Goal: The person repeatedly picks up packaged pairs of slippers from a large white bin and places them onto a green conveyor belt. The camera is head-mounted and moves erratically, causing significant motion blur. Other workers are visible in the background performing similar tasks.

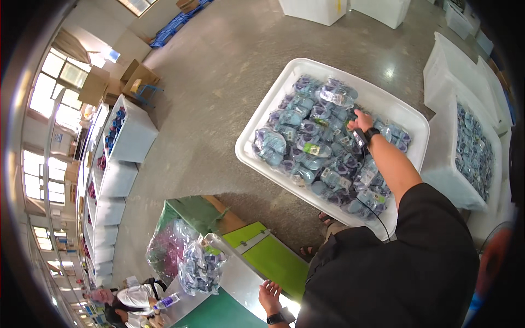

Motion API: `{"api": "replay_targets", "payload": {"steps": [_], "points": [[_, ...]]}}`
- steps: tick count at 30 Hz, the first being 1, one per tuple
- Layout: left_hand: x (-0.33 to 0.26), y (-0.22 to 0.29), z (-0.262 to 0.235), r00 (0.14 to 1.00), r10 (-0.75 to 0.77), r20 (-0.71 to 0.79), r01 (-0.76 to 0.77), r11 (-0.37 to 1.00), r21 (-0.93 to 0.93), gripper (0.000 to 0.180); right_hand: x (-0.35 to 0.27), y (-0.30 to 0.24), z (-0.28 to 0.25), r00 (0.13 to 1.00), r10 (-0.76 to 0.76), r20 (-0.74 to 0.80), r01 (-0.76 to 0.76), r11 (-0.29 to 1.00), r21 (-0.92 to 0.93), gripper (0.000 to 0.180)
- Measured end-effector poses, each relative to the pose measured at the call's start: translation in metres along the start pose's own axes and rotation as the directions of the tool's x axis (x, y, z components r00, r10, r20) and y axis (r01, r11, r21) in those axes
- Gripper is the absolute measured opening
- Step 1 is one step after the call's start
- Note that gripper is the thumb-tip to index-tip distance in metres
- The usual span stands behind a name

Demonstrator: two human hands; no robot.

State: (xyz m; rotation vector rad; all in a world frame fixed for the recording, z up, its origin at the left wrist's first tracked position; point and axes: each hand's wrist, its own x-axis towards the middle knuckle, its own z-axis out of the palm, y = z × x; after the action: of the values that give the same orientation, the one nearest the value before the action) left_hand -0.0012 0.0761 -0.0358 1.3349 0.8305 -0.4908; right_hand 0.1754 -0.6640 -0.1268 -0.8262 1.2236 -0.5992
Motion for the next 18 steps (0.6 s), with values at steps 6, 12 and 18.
{"api": "replay_targets", "payload": {"steps": [6, 12, 18], "points": [[-0.014, -0.042, -0.048, 0.982, -0.008, -0.186, 0.035, 0.989, 0.141, 0.052, -0.025, 0.133, -0.048, 0.838, 0.378, 0.395, -0.388, 0.920, -0.057, 0.034], [-0.014, -0.092, -0.101, 0.974, -0.002, -0.225, 0.037, 0.987, 0.155, 0.043, -0.098, 0.227, -0.071, 0.595, 0.721, 0.355, -0.435, 0.661, -0.612, 0.043], [-0.006, -0.109, -0.156, 0.897, 0.300, -0.324, -0.179, 0.917, 0.356, 0.036, -0.135, 0.235, -0.062, 0.740, 0.662, 0.117, -0.273, 0.455, -0.847, 0.035]]}}
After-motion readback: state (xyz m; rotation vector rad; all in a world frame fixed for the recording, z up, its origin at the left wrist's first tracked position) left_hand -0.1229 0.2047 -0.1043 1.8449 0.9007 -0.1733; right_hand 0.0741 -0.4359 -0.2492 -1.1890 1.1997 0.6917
